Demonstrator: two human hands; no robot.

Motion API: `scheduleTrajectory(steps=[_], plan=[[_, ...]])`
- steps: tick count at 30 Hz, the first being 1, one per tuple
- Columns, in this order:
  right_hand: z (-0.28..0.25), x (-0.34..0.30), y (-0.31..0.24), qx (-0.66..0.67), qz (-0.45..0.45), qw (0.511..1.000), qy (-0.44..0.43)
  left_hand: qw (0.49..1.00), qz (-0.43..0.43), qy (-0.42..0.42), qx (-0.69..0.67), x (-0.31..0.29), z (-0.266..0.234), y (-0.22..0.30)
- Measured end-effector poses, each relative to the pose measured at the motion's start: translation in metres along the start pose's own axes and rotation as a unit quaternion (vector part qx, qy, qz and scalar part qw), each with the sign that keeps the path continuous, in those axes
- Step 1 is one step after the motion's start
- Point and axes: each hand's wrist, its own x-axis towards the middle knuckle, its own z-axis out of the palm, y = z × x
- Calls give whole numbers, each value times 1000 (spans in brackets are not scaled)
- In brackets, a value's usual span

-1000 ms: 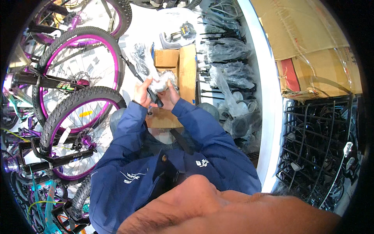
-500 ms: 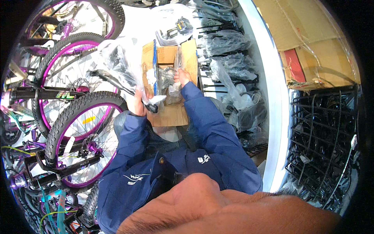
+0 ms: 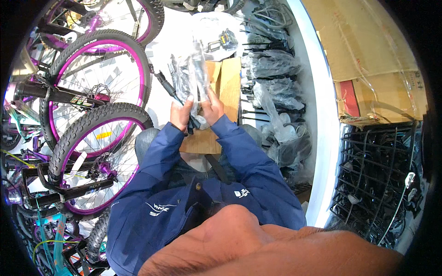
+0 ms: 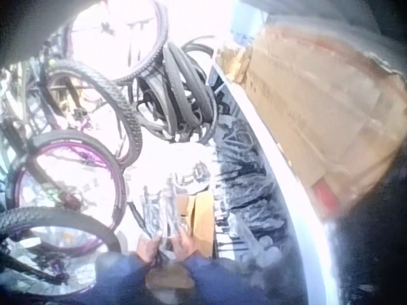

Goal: The person unpacks bicycle parts from a cardboard box, removing plastic-wrapped items and placing them on the floor. They handle several wrapped components, including a kickstand, and briefly inspect a bicycle before returning to the box.

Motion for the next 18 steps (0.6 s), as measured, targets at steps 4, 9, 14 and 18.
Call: scheduleTrajectory(steps=[4, 9, 14, 18], plan=[[6, -7, -14, -113, -54, 992, 11, 998, 11, -30, 50, 0, 11, 8], [1, -12, -32, -81, -24, 996, -20, 999, -21, -32, -2, -8, 17, 13], [4, -13, -45, -50, -100, 993, -34, 962, -171, -22, -212, -5, 9, 3], [11, -20, -44, -57, -111, 991, -48, 906, -260, -61, -328, -2, -9, 9]])
